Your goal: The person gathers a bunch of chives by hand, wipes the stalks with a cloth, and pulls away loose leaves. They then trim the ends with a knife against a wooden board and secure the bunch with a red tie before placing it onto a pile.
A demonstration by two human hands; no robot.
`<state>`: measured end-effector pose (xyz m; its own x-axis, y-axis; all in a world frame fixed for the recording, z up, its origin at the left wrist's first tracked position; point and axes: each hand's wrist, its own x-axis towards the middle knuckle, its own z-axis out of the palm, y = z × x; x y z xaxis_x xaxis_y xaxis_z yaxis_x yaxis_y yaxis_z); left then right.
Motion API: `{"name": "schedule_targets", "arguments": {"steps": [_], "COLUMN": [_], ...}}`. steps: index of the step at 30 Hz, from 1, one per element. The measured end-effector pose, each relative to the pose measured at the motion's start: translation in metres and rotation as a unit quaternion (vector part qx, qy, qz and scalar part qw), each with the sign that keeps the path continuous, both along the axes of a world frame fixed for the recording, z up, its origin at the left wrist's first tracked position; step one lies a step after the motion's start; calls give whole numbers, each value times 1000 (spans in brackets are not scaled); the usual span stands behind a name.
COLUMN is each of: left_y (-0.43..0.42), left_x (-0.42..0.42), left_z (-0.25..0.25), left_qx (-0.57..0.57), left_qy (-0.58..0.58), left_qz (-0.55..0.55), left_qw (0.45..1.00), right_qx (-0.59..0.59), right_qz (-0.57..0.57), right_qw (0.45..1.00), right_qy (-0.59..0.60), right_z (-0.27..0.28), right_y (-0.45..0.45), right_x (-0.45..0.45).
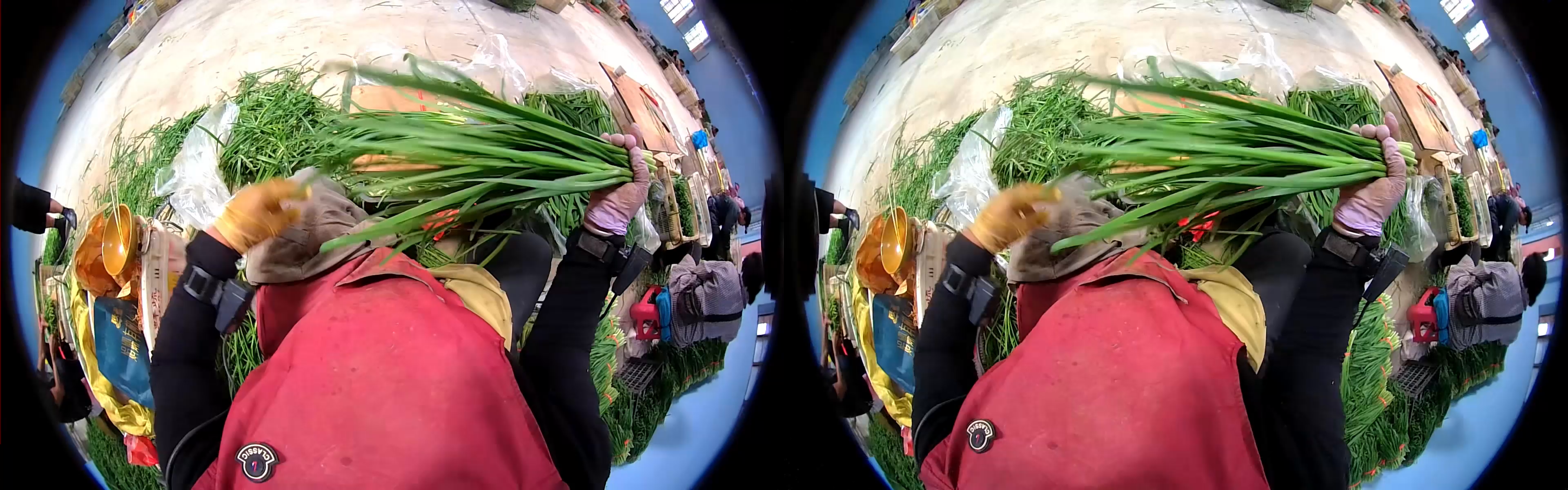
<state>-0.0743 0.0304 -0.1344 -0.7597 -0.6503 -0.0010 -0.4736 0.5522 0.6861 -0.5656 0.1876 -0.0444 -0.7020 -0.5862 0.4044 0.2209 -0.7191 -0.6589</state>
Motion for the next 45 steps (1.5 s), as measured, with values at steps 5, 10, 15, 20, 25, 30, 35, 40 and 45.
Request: {"name": "schedule_targets", "arguments": {"steps": [5, 10, 15, 20, 25, 30, 35, 40, 45], "left_y": [0, 41, 49, 10, -74, -158, -206, -190, -186], "left_x": [-51, -153, -204, -224, -232, -265, -323, -361, -363], "left_z": [75, 92, 31, 15, 32, 14, -94, -170, -185], "left_qx": [-21, -151, -116, -31, 120, -72, -242, -174, -162], "left_qy": [330, 366, 367, 317, 260, 41, -22, -207, -206], "left_qz": [80, -135, -116, -102, -85, -70, -122, -89, -65], "left_qw": [941, 908, 916, 942, 954, 994, 962, 959, 963], "right_qx": [31, 53, -23, 46, 60, 208, 315, 390, 423], "right_qz": [-42, -23, 94, 111, 103, 60, 64, 199, 327], "right_qw": [996, 956, 994, 992, 993, 976, 946, 896, 816], "right_qy": [70, 288, 52, -39, 20, 15, 39, 74, 220], "right_z": [15, 21, -23, -56, -75, -119, -157, -175, -181], "right_y": [-3, -18, -39, -75, -103, -98, -108, -110, -109], "right_x": [23, 134, 164, 134, 47, -30, -50, -26, -17]}}
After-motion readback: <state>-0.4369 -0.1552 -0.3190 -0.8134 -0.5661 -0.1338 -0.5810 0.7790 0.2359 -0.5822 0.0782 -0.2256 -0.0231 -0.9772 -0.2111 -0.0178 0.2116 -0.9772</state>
